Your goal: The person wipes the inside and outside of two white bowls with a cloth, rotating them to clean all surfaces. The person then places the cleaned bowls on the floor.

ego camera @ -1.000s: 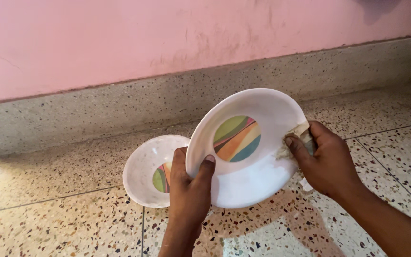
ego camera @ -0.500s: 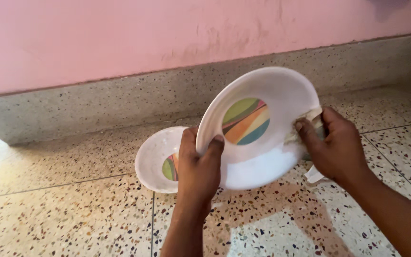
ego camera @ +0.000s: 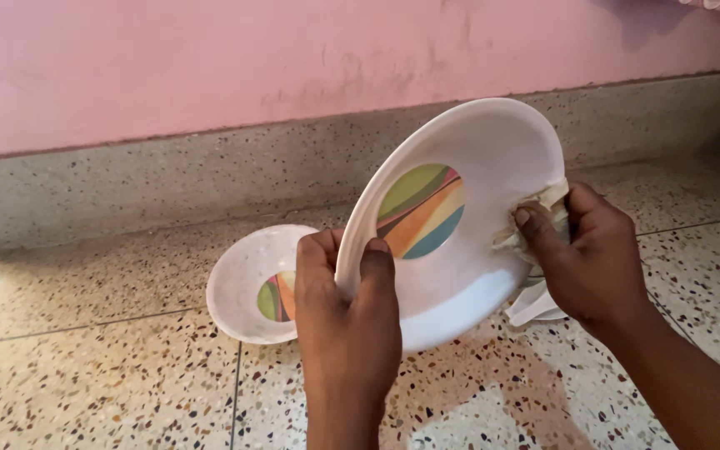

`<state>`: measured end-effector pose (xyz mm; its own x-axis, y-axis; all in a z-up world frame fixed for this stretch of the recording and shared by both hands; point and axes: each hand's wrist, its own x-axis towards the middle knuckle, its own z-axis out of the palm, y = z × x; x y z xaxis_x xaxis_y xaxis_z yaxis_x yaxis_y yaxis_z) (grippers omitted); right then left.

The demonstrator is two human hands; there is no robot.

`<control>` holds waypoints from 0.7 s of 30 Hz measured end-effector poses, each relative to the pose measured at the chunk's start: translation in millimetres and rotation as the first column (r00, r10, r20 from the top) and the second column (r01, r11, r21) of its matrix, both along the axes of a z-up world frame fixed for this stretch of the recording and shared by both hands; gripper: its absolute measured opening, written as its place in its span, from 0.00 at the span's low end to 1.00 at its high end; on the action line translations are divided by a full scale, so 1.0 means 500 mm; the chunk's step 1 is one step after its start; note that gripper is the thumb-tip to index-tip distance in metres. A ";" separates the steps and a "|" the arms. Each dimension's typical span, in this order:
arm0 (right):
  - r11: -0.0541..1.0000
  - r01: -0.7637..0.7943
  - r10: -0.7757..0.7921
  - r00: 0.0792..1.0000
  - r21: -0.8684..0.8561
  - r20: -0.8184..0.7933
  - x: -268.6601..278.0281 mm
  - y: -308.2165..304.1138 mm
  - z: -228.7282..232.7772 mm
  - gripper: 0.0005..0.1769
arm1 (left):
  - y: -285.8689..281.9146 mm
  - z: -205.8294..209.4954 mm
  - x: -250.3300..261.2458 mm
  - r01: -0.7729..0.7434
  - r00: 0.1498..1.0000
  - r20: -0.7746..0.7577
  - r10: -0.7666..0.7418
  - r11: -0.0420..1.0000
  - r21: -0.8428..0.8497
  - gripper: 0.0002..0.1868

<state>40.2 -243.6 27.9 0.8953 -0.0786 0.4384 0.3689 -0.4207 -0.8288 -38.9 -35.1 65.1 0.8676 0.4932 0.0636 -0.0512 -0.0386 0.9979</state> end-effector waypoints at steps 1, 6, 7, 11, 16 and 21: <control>1.000 0.007 -0.007 1.000 0.014 -0.021 -0.001 0.000 0.004 0.13 | -0.002 0.002 -0.002 -0.004 1.000 0.013 0.004 1.000 0.017 0.15; 0.997 0.015 -0.010 0.998 0.076 -0.067 0.000 0.006 0.017 0.15 | -0.012 0.007 -0.008 -0.012 0.995 0.097 0.005 0.998 0.064 0.13; 0.997 0.032 -0.026 0.996 0.074 -0.083 0.003 0.006 0.021 0.15 | -0.013 0.008 -0.006 -0.021 0.989 0.145 0.006 0.995 0.101 0.13; 0.996 0.070 -0.064 0.992 0.054 -0.109 0.011 0.009 0.026 0.16 | -0.008 0.010 -0.008 0.011 0.990 0.138 -0.031 0.990 0.141 0.15; 0.997 0.071 -0.071 0.997 -0.015 -0.021 0.025 0.001 0.022 0.13 | 0.032 -0.006 0.075 0.062 0.997 -0.057 -0.053 0.984 0.168 0.17; 0.998 0.065 -0.063 0.995 -0.015 0.074 0.048 -0.006 0.013 0.10 | 0.087 -0.055 0.223 0.416 0.863 0.298 -0.408 0.909 0.039 0.21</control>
